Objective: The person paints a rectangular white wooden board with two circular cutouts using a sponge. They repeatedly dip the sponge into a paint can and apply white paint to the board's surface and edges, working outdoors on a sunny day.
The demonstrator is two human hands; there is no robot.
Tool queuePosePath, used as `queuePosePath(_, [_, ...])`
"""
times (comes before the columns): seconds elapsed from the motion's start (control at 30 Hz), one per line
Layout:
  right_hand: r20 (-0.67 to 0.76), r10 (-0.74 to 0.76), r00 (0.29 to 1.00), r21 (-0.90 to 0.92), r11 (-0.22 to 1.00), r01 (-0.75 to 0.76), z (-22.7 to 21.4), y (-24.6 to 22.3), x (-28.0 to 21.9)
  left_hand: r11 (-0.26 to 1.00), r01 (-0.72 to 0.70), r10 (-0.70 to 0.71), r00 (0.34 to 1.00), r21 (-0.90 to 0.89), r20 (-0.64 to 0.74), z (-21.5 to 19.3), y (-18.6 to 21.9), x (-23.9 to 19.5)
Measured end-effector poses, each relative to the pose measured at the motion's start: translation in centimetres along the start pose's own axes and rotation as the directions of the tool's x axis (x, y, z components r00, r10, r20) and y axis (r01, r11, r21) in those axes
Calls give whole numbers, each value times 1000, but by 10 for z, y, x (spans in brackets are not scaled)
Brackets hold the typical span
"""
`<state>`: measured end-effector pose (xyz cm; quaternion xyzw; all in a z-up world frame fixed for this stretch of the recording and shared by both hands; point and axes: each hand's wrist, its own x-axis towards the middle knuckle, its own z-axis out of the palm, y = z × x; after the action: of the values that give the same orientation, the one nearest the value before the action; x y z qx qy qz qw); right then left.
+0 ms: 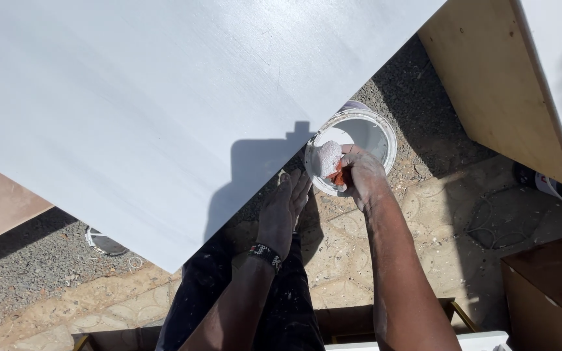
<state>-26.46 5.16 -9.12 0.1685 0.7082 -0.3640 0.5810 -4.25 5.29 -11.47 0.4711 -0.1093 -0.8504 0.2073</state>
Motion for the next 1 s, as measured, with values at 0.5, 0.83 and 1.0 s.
queuePosePath(0.5, [-18,-130,991,54,990,131,-10,36,45,996,-60,57,997,65,45,-2,0,-1])
queuePosePath(0.83, [-64,-204,977,-356,919,169,-5,17,27,991,-11,7,999,133,33,1,12,-9])
queuePosePath(1.0, [179,-284,942,465,868,173,10,-14,-46,798,135,-119,991,587,-65,64,106,-89])
